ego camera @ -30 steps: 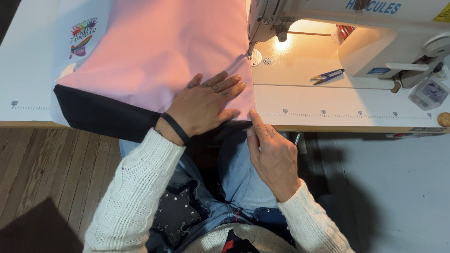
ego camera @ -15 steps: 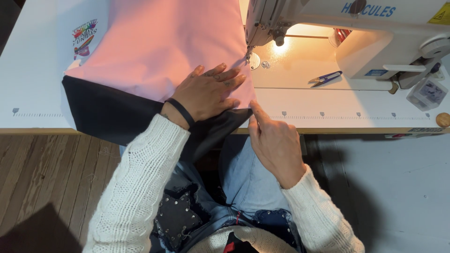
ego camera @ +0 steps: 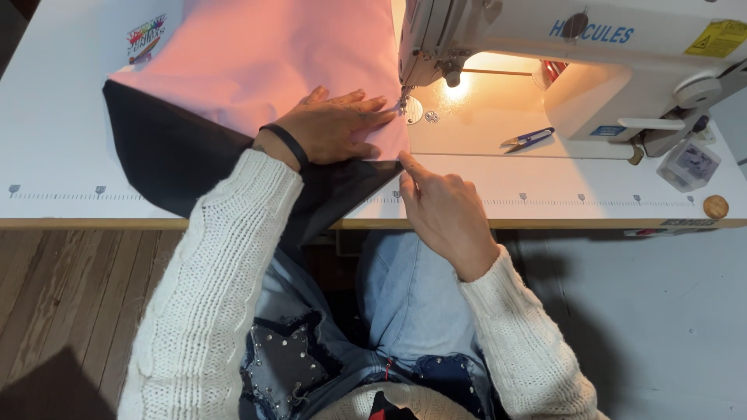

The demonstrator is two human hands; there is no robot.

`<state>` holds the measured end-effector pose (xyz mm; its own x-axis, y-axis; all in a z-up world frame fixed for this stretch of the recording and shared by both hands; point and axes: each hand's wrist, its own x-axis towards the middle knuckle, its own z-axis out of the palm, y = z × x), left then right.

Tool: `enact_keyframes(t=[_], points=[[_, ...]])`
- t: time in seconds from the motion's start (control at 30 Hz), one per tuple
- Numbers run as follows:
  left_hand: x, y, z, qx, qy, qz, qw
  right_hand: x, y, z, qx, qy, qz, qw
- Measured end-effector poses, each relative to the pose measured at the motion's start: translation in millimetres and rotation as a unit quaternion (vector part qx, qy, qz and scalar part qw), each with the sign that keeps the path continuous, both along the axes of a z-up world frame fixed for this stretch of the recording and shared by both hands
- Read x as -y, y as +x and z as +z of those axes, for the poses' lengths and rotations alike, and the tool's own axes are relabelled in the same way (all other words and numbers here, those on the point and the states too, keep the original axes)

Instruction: Sewing leather panels together using an industrial sewing machine to create a bag.

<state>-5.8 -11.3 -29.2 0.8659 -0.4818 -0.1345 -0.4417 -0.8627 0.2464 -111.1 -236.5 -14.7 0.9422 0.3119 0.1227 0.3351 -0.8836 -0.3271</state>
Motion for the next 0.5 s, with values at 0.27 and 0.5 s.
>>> enact_keyframes(t=[0.27,0.5], points=[[-7,27,-10,0.002,-0.009,0.012,1.000,-4,19,1,-0.028,0.009,0.001,1.000],[-11,60,-25,0.063,-0.024,-0.038,0.997,-5,35,-10,0.116,0.029,0.070,0.990]])
